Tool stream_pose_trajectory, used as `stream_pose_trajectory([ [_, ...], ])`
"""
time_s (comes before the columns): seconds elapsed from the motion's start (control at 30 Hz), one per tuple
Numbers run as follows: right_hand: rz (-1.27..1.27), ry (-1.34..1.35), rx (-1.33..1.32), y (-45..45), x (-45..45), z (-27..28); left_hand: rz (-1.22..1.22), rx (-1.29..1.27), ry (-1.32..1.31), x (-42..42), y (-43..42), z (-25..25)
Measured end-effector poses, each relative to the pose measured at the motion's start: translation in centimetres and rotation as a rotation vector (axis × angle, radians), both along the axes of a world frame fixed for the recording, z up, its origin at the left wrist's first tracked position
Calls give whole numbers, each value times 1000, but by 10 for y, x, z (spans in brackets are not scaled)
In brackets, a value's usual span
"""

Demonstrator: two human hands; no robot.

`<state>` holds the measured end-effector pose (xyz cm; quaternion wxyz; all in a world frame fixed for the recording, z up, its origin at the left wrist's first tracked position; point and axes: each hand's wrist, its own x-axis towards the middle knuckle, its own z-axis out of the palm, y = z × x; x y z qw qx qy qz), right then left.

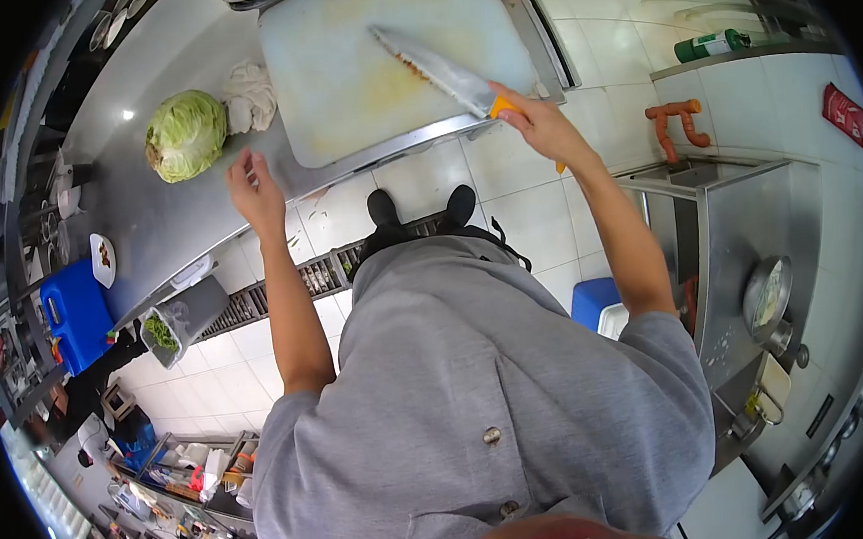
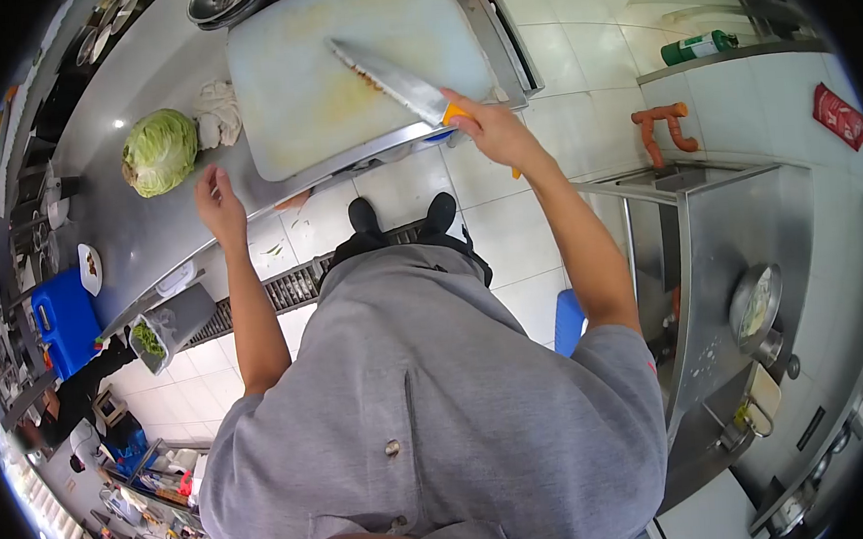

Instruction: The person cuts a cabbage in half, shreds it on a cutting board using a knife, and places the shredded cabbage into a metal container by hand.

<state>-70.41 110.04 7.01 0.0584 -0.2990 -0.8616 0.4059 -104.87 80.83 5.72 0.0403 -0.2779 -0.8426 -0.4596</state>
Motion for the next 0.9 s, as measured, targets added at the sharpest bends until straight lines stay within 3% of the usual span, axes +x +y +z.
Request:
stream_pose_trajectory([
  [0.1,22,-71,-50,-30,-3,12,89,-19,-6,9,-26,0],
  [0.17,28,23,-7,-46,-5,3,174,-60,-36,16,-44,3],
  [0.23,-15,-238,-97,-58,-12,22,225,-80,-43,19,-65,-5],
  [0.6,43,-106,-150,-133,-12,11,371,-143,-95,29,-175,-37],
  [0.73,140,-127,-354,-197,-30,19,482,-159,-264,26,-283,-126],
  [0.83,252,-204,-505,-264,-71,11,564,-349,-328,65,-386,-194],
  [0.9,270,-278,-617,-312,-117,-4,680,-399,-529,103,-455,-232],
])
